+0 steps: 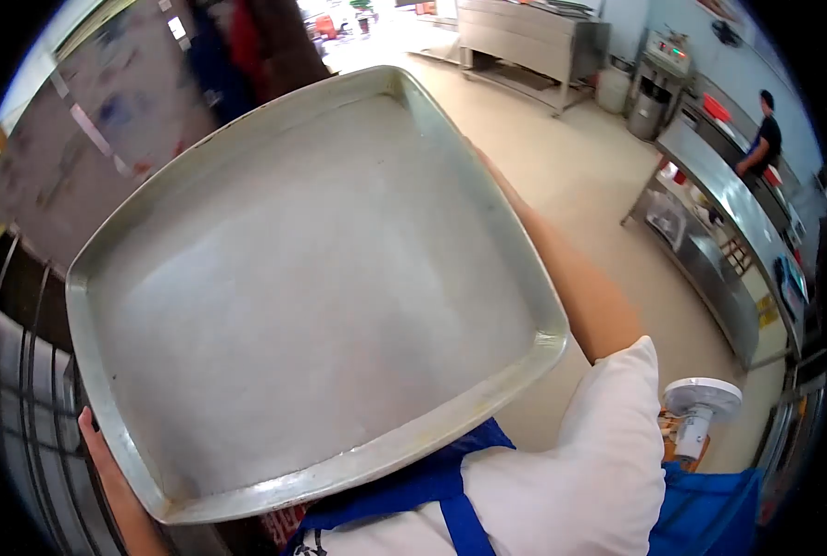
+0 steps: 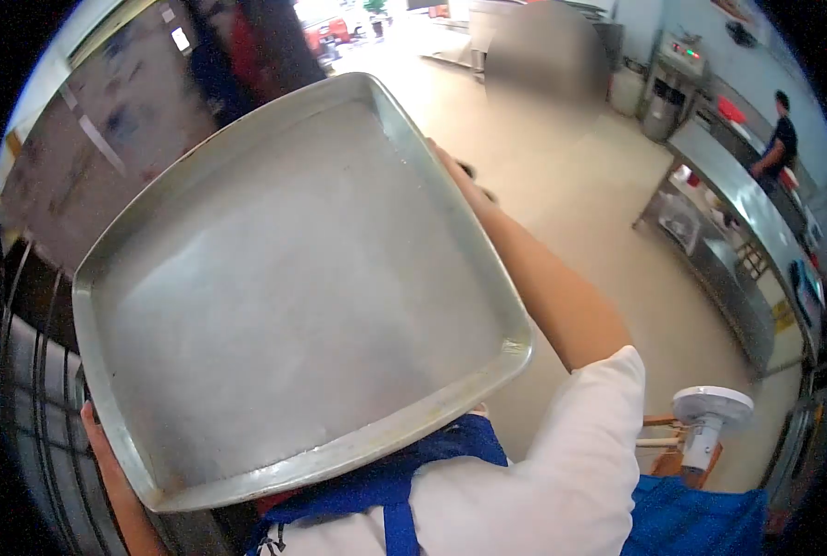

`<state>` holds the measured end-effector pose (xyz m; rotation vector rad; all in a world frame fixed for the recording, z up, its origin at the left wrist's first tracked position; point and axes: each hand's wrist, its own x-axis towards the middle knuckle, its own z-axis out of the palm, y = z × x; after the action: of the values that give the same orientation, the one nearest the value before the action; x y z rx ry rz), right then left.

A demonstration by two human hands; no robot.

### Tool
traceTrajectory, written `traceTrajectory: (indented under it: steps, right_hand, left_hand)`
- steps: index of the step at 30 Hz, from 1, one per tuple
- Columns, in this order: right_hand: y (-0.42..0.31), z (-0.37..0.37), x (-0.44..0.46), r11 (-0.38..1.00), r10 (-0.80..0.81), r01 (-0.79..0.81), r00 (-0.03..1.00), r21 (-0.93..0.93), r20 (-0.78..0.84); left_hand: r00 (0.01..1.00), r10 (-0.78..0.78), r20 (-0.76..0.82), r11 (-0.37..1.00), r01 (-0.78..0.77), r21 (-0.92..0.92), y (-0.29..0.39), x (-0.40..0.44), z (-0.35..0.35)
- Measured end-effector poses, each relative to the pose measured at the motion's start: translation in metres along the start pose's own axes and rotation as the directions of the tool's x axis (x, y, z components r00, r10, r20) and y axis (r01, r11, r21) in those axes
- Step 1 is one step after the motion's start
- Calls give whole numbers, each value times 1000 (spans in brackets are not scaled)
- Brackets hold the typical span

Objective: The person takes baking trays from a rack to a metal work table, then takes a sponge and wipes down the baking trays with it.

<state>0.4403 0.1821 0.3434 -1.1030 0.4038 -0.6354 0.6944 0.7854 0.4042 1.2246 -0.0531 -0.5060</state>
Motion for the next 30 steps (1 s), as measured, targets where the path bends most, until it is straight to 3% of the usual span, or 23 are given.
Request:
traceTrajectory:
  steps: [2, 6, 8, 17, 20, 22, 26, 30]
  right_hand:
    - [-3, -90, 33, 994, 5, -13, 997, 105, 74]
    - [-50, -190, 2, 995, -10, 20, 995, 101, -101]
    - [-54, -231, -29, 992, -12, 36, 980, 118, -197]
    - [-91, -475, -120, 970, -60, 180, 827, 163, -559]
    - [-123, -575, -125, 965, -71, 212, 778, 155, -625]
    - [-148, -637, -121, 960, -69, 227, 757, 163, -649]
    - [-209, -760, -126, 953, -90, 271, 678, 134, -730]
    - [-243, -853, -153, 933, -124, 350, 522, 79, -844]
  left_hand:
    - [998, 13, 69, 998, -18, 68, -13, 30, 66]
    - [992, -8, 124, 962, -26, 273, -26, 61, 221]
    - [986, 108, 125, 942, -142, 305, -46, 57, 301]
    - [846, -199, 495, 901, -41, 431, -158, 138, 589]
    - [775, -408, 483, 862, 151, 485, -229, 108, 730]
    - [802, -442, 402, 790, 135, 599, -276, 139, 796]
    - [640, -655, 403, 657, 218, 721, -375, 149, 966]
    - [433, -816, 383, 503, 204, 840, -485, 176, 1123]
